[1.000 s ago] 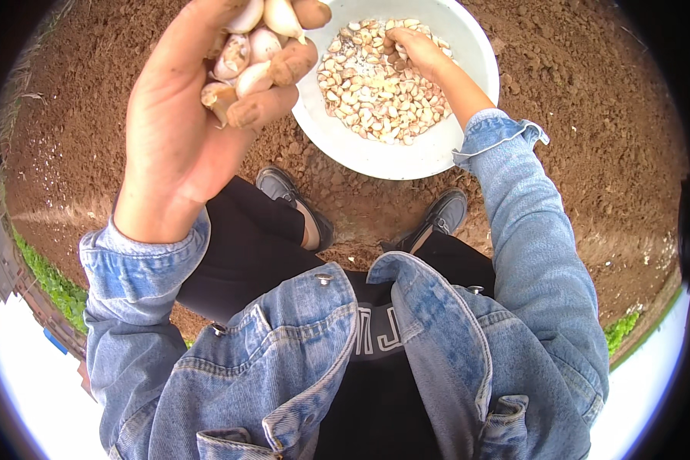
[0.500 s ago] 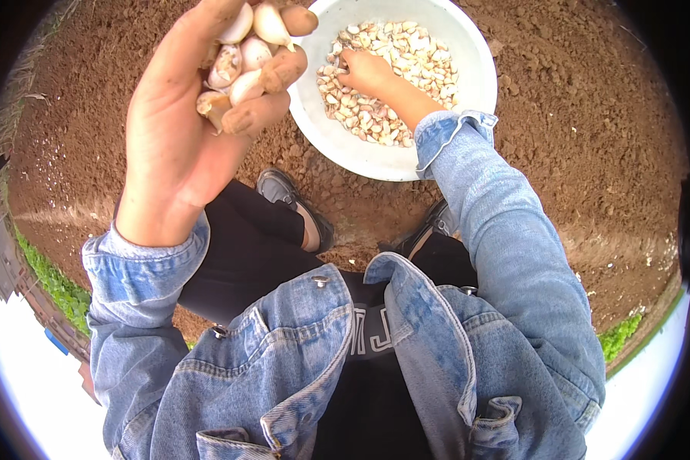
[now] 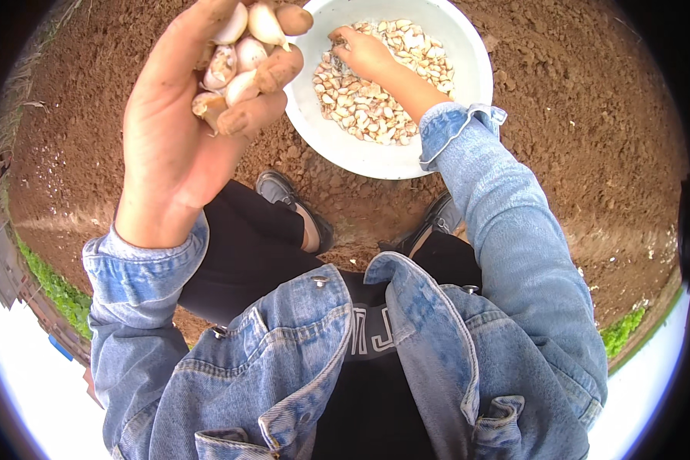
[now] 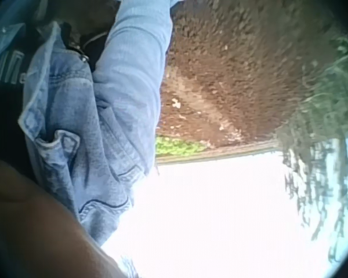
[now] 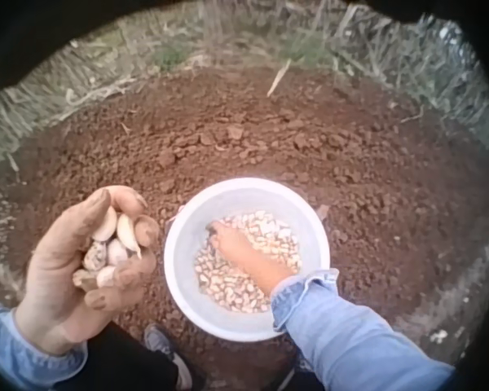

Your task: The person plants garlic cloves into prepared soil. They take cloves from a white bowl, place them into the ground, and cover them with soil using their hands.

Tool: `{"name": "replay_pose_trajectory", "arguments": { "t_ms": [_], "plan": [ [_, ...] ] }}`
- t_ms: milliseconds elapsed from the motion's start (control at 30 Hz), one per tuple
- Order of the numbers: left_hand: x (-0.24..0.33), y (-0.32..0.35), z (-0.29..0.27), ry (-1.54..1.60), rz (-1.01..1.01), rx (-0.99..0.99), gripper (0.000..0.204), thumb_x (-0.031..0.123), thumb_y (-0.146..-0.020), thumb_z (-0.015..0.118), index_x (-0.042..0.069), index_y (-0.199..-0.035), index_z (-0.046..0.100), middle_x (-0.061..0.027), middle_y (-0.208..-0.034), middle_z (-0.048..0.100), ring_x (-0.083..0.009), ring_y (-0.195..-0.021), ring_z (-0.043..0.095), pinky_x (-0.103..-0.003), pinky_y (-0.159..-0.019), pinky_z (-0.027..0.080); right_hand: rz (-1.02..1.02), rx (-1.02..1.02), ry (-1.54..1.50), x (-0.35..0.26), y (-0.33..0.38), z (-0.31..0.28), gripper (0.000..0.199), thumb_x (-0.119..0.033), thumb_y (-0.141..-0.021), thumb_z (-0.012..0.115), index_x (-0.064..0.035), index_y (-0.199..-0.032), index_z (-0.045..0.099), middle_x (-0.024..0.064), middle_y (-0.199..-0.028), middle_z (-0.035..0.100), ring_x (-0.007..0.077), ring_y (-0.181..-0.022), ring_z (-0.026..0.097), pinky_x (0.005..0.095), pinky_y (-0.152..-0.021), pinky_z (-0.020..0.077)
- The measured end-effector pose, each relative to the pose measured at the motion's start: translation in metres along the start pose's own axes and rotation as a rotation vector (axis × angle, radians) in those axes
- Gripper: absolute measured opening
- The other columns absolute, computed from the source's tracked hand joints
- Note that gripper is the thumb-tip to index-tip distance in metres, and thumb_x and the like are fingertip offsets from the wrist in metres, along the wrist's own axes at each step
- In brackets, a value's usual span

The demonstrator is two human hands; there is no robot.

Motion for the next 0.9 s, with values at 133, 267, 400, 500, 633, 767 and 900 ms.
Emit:
{"name": "replay_pose_trajectory", "arguments": {
  "t_ms": [133,267,400,500,633,767,900],
  "plan": [
    [-0.001,0.001,-0.002,0.017,0.003,0.061,0.031,0.023,-0.105,0.038,-0.001,-0.121,0.048,-0.012,-0.105,0.047,-0.0095,-0.075,0.042,-0.014,-0.045,0.041,-0.027,-0.017,0.364,-0.005,0.0,0.014,0.029,-0.013,-0.086,0.055,-0.0079,-0.114,0.059,0.0174,-0.099,0.068,0.0339,-0.097,0.066,0.043,-0.083,0.0531],
    [0.004,0.005,-0.005,0.009,0.021,0.078,0.03,0.022,-0.105,0.039,-0.001,-0.119,0.049,-0.0121,-0.105,0.047,-0.0095,-0.074,0.041,-0.015,-0.044,0.04,0.085,-0.107,0.215,0.003,0.002,0.01,0.023,-0.014,-0.089,0.054,-0.0031,-0.108,0.06,0.0148,-0.096,0.069,0.0278,-0.082,0.067,0.0404,-0.072,0.0545],
    [0.004,0.003,-0.004,-0.007,0.018,0.069,0.031,0.023,-0.105,0.038,-0.001,-0.119,0.05,-0.0117,-0.105,0.047,-0.0087,-0.074,0.041,-0.014,-0.044,0.041,0.389,-0.239,-0.726,0.013,0.014,0.006,0.021,-0.023,-0.095,0.053,-0.0048,-0.1,0.062,0.0102,-0.094,0.068,0.0186,-0.073,0.062,0.0324,-0.065,0.0517],
    [0.003,0.0,-0.002,-0.003,0.016,0.05,0.031,0.024,-0.105,0.038,-0.001,-0.12,0.05,-0.0114,-0.105,0.046,-0.0082,-0.074,0.042,-0.014,-0.044,0.041,0.436,-0.195,-1.192,0.024,0.02,-0.013,0.021,-0.026,-0.097,0.053,-0.0073,-0.097,0.063,0.0075,-0.091,0.066,0.016,-0.07,0.058,0.0277,-0.062,0.0488],
    [0.003,-0.001,0.001,-0.017,0.016,0.034,0.031,0.024,-0.105,0.037,-0.001,-0.12,0.049,-0.0113,-0.105,0.046,-0.008,-0.074,0.042,-0.013,-0.045,0.042,0.366,-0.133,-0.933,0.041,0.018,-0.065,0.02,-0.027,-0.097,0.055,-0.0089,-0.097,0.062,0.004,-0.09,0.066,0.0147,-0.073,0.059,0.0282,-0.062,0.0484],
    [0.005,0.001,0.0,-0.033,0.019,0.031,0.032,0.024,-0.105,0.037,-0.001,-0.12,0.049,-0.0112,-0.105,0.046,-0.0082,-0.075,0.042,-0.013,-0.045,0.042,0.16,-0.066,0.374,0.052,0.022,-0.131,0.014,-0.017,-0.093,0.056,-0.0054,-0.099,0.061,0.0112,-0.087,0.069,0.0235,-0.079,0.068,0.0358,-0.068,0.0541],
    [0.006,0.001,-0.002,-0.032,0.025,0.014,0.032,0.024,-0.105,0.036,-0.001,-0.121,0.049,-0.0114,-0.105,0.046,-0.0084,-0.075,0.042,-0.013,-0.045,0.042,0.241,-0.172,0.811,0.065,0.042,-0.107,0.026,-0.006,-0.091,0.046,-0.0027,-0.112,0.06,0.0202,-0.101,0.069,0.0319,-0.099,0.067,0.0439,-0.082,0.0535]
  ]
}}
Point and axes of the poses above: each hand's wrist, its own y-axis away from the middle knuckle, its own z-axis out of the palm, x = y × z, the point moved 7 cm from there along -y, towards the middle knuckle
